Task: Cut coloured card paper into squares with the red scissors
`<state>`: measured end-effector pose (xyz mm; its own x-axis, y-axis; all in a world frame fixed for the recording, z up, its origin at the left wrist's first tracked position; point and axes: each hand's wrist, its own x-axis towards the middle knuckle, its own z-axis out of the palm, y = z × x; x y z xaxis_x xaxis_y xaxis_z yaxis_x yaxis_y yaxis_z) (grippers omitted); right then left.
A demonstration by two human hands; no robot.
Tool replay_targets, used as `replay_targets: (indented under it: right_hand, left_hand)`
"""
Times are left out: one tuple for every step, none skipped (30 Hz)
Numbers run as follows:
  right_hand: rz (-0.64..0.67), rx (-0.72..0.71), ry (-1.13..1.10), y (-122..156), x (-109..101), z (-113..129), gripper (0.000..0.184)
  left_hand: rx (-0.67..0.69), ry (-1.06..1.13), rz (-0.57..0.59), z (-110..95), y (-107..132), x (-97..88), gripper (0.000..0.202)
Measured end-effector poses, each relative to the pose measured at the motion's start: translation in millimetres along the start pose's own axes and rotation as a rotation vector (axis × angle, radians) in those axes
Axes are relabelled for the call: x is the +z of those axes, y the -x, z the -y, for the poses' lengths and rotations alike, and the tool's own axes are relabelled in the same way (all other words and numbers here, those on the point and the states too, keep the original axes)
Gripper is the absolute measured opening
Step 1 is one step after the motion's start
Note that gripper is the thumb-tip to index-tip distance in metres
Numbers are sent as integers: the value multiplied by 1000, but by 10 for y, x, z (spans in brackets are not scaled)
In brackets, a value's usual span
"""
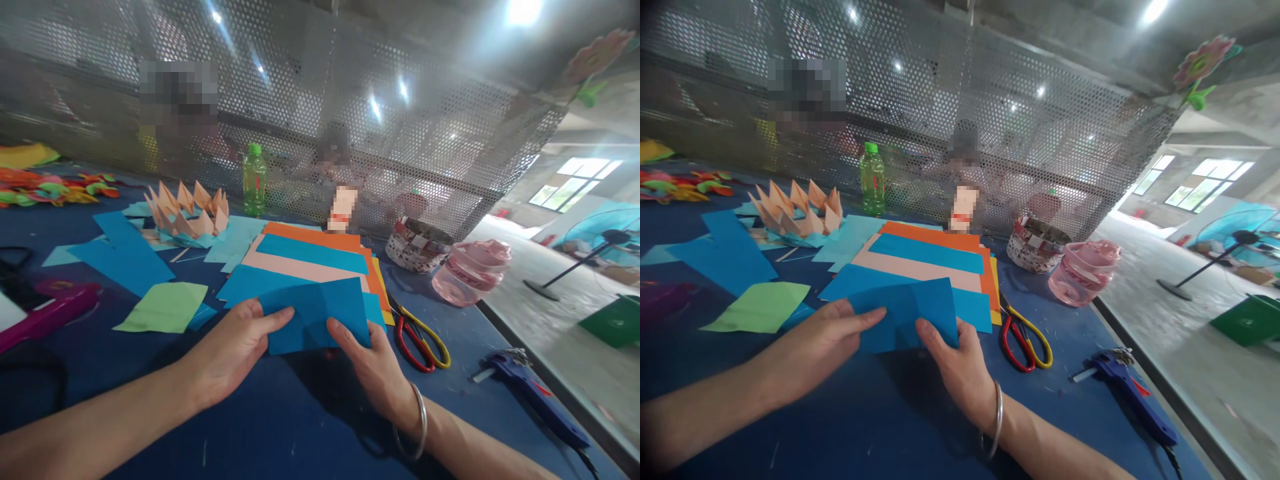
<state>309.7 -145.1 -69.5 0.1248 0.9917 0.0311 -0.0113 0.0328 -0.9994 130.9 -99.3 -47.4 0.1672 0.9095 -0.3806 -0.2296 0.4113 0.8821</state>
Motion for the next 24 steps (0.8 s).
replay_targets:
  right_hand:
    - [5,-17,-11,0,-1,8,37]
    - [13,-30,-30,-2,-6,21,34]
    - [24,-41,-54,-9,-15,37,30]
    - [32,-54,-80,-21,-29,55,28]
    - [37,-69,-104,-37,-45,74,27]
    - [36,-84,-117,-54,-62,92,28]
    - [25,-102,-115,-71,-79,106,29]
    - [7,-120,-93,-85,-94,115,31]
    - [-15,-135,-54,-95,-105,120,33]
    - [-38,-143,1,-100,-111,119,35]
    - [-61,-148,65,-99,-114,114,37]
    - [-84,-153,129,-95,-114,107,37]
    - [-99,-154,186,-89,-111,99,37]
    - [-107,-156,230,-83,-107,91,37]
    - [-110,-159,261,-78,-104,86,37]
    - [-110,-160,276,-76,-100,82,37]
    - [-107,-160,276,-77,-98,80,37]
    - [-101,-158,266,-80,-97,79,37]
    - [-94,-155,249,-85,-97,78,36]
    - [-90,-152,227,-90,-97,77,36]
    - [-84,-147,203,-95,-97,75,35]
    - [-75,-145,180,-99,-97,73,34]
    - [-64,-147,158,-101,-98,71,33]
    - [-51,-151,140,-101,-99,69,32]
  left_hand:
    - [12,-21,-12,7,-5,-3,57]
    - [23,-34,-14,12,-9,-6,57]
    - [31,-38,-7,13,-12,-8,56]
    - [38,-35,9,10,-11,-7,55]
    - [47,-26,28,4,-7,-4,53]
    - [58,-20,50,-3,-1,2,51]
    - [71,-18,86,-10,8,8,46]
    - [85,-22,138,-15,16,16,38]
    - [100,-28,203,-16,24,23,27]
    - [113,-35,265,-12,31,28,17]
    - [122,-42,317,-4,35,32,13]
    - [130,-49,350,6,37,34,18]
    - [137,-56,362,18,37,34,24]
    - [141,-63,359,29,35,33,28]
    - [142,-70,355,37,33,32,30]
    - [141,-75,353,44,31,31,31]
    - [136,-80,356,47,28,30,32]
    - [128,-83,356,49,26,30,33]
    - [122,-88,356,49,25,30,35]
    - [116,-92,357,48,24,30,36]
    - [115,-93,358,46,24,30,36]
    - [118,-88,361,45,23,30,37]
    - [121,-83,366,44,23,30,36]
    - [125,-78,369,42,22,30,36]
